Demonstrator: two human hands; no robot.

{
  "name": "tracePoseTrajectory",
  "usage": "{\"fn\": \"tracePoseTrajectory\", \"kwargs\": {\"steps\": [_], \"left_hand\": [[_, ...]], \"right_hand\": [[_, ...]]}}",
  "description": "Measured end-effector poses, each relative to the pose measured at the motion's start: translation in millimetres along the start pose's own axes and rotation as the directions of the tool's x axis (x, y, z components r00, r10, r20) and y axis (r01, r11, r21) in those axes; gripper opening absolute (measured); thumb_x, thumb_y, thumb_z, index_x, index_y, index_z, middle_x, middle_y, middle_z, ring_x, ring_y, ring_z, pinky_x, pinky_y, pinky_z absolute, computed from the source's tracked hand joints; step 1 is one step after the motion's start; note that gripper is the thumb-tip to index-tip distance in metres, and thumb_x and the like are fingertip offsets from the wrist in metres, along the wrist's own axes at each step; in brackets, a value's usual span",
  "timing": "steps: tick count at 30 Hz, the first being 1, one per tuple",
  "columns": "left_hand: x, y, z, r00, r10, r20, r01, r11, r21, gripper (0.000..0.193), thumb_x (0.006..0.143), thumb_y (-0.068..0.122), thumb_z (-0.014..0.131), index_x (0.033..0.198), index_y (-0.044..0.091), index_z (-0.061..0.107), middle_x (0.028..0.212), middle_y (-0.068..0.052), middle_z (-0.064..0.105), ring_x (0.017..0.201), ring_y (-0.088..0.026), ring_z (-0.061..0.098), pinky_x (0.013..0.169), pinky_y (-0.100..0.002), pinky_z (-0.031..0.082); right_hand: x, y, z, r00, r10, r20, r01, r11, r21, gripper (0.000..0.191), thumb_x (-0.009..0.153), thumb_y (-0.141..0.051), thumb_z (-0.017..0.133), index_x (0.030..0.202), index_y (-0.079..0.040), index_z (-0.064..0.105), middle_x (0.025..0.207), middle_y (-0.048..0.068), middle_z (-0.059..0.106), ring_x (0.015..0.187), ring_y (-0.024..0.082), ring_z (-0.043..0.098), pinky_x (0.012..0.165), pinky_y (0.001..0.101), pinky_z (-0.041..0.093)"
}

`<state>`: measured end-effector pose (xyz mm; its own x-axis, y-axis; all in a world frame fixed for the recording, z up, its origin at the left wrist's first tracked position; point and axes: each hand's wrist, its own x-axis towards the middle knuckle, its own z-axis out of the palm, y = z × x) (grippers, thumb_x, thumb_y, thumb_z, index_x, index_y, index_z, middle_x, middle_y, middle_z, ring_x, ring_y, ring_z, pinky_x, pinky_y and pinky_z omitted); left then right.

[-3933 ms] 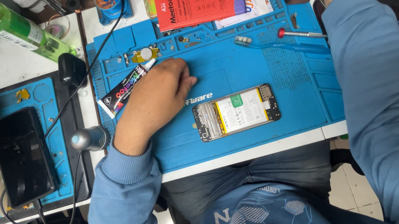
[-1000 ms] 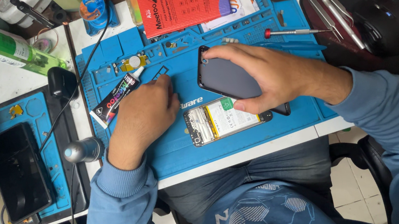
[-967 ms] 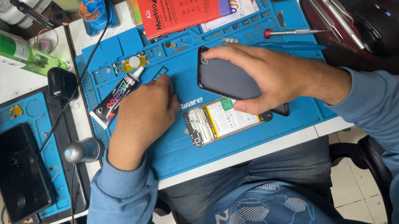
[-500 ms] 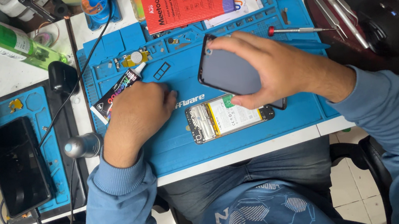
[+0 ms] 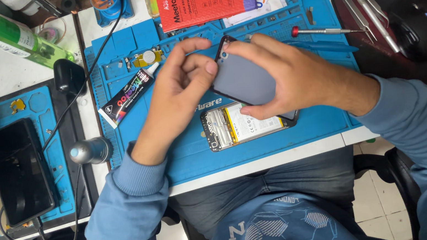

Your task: The person disassembles a smartphone, removes the camera module, applies adhesive, and reattaches the camera module to the back cover. The person then places the back cover onto the phone chassis.

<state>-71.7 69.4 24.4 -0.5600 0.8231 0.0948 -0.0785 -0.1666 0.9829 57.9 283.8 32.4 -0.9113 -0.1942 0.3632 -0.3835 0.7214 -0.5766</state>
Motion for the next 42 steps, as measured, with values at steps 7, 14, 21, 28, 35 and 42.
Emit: {"fn": "tracePoseTrajectory", "kwargs": {"steps": [7,14,21,28,35,42], "left_hand": [[-3.3,-7.4,1.9,0.999,0.032,0.030,-0.032,0.999,-0.004,0.046,0.105,-0.004,0.061,0.148,-0.002,0.047,0.110,-0.001,0.063,0.101,-0.005,0.061,0.091,-0.020,0.051],[-4.8,-5.6,3.6,0.997,0.074,0.023,-0.075,0.997,0.030,0.041,0.105,-0.006,0.061,0.145,-0.003,0.051,0.108,0.000,0.063,0.099,-0.004,0.062,0.089,-0.020,0.052],[-6.9,-3.2,7.3,0.996,0.092,0.002,-0.092,0.989,0.112,0.039,0.103,-0.005,0.064,0.141,-0.003,0.054,0.098,0.002,0.060,0.093,-0.004,0.061,0.085,-0.020,0.053],[-4.6,-8.3,8.6,0.994,0.108,-0.023,-0.103,0.983,0.151,0.040,0.101,-0.005,0.067,0.138,-0.003,0.053,0.094,0.003,0.057,0.087,-0.003,0.057,0.080,-0.019,0.051],[-4.9,-6.8,7.3,0.994,0.104,-0.025,-0.097,0.976,0.194,0.040,0.102,-0.003,0.067,0.140,0.000,0.053,0.095,0.004,0.057,0.087,-0.003,0.056,0.078,-0.018,0.048],[-6.4,-4.5,6.9,0.994,0.112,-0.017,-0.104,0.961,0.255,0.040,0.104,-0.001,0.066,0.142,0.002,0.055,0.095,0.005,0.056,0.088,-0.002,0.053,0.079,-0.018,0.047]], "right_hand": [[-0.3,5.3,4.0,0.986,-0.155,-0.065,0.133,0.956,-0.262,0.093,0.072,-0.041,0.093,0.147,-0.007,0.051,0.112,0.015,0.055,0.081,0.029,0.065,0.066,0.0385,0.059],[-0.1,2.8,3.5,0.983,-0.174,-0.051,0.147,0.928,-0.341,0.090,0.072,-0.044,0.093,0.147,-0.011,0.055,0.111,0.014,0.055,0.072,0.027,0.064,0.059,0.0382,0.057],[0.0,-3.2,1.9,0.980,-0.193,-0.044,0.163,0.914,-0.372,0.090,0.071,-0.045,0.093,0.146,-0.012,0.055,0.108,0.014,0.054,0.069,0.026,0.063,0.054,0.0366,0.055],[-0.7,-4.5,2.6,0.986,-0.164,-0.026,0.144,0.922,-0.360,0.092,0.070,-0.046,0.093,0.146,-0.011,0.056,0.104,0.014,0.054,0.067,0.025,0.063,0.052,0.0368,0.055],[0.9,-2.4,4.6,0.979,-0.200,-0.031,0.172,0.902,-0.395,0.093,0.071,-0.049,0.093,0.147,-0.011,0.054,0.106,0.015,0.054,0.073,0.027,0.065,0.053,0.0369,0.055],[0.3,-3.5,5.8,0.987,-0.163,-0.004,0.150,0.915,-0.375,0.097,0.071,-0.055,0.090,0.149,-0.012,0.052,0.106,0.015,0.053,0.075,0.028,0.065,0.056,0.0389,0.056]]}}
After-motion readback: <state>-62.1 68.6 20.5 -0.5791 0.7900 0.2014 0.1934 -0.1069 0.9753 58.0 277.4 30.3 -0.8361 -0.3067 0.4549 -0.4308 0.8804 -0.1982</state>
